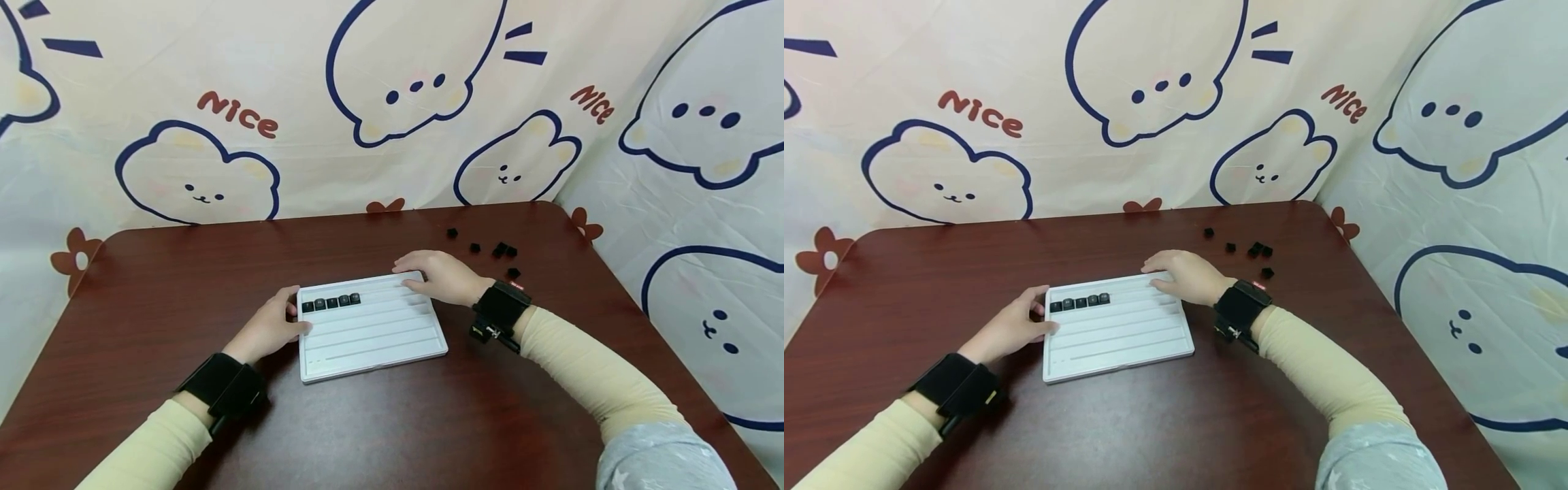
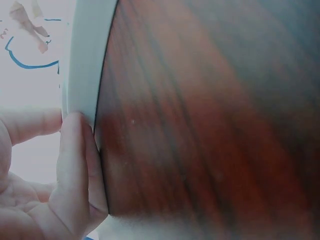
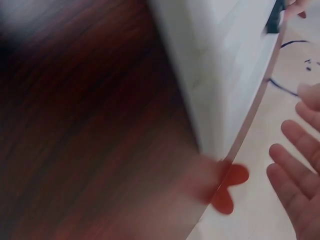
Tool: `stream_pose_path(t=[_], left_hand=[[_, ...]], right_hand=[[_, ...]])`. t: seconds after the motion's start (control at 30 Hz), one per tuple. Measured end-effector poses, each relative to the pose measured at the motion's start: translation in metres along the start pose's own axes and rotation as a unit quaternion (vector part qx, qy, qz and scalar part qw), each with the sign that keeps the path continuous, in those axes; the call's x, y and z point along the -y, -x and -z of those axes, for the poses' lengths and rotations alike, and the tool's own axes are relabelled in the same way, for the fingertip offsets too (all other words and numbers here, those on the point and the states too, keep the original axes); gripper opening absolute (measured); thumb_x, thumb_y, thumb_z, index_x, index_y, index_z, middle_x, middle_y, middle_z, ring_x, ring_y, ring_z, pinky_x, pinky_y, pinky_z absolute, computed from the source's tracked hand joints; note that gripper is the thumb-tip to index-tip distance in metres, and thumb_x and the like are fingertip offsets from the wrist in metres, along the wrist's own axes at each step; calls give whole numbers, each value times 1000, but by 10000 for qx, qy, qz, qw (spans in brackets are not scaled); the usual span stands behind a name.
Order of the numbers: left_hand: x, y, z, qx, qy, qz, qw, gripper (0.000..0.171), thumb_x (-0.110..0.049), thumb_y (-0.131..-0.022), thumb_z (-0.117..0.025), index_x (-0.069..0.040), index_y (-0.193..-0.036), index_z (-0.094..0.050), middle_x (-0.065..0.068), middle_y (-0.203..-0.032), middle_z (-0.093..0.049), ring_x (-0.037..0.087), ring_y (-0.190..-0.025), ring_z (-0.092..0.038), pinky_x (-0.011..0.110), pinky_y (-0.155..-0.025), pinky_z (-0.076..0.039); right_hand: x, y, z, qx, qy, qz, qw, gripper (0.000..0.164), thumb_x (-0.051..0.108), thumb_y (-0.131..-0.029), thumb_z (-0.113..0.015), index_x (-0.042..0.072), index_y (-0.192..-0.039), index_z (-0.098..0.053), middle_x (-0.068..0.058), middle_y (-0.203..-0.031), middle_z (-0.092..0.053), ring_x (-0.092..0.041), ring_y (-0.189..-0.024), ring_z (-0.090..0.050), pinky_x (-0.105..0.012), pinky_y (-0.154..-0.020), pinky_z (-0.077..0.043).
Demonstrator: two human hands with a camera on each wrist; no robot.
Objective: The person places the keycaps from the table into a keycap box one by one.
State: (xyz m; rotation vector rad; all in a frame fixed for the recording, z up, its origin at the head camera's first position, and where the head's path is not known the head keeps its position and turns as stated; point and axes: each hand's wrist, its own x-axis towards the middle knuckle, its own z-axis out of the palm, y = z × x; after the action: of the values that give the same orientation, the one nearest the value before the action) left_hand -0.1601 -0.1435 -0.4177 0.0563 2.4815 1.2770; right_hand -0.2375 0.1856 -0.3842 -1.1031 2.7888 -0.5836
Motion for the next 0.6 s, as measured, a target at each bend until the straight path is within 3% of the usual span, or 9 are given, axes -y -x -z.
stream_pose_path(t=[0.33,0.6], left_hand=[[1,-1,1,31,22,-23,10000,77,-3,-96,-69,6,-157,-24,23,-116,-48,24,-87,-61,33,-77,-58],[2,-2,2,54,8,-30,10000,77,-3,-96,-69,6,-157,-24,23,-117,-48,24,-88,-60,33,-77,-58]], right_hand=[[-36,33,13,46,309,-227,9993,41,19,-99,-71,5,-137,-66,-13,-144,-58,-31,-141,-45,-50,-109,-43],[-62,55,24,-64,542,-568,9969,36,17,-98,-72,5,-132,-69,-16,-133,-64,-34,-128,-56,-52,-104,-47]])
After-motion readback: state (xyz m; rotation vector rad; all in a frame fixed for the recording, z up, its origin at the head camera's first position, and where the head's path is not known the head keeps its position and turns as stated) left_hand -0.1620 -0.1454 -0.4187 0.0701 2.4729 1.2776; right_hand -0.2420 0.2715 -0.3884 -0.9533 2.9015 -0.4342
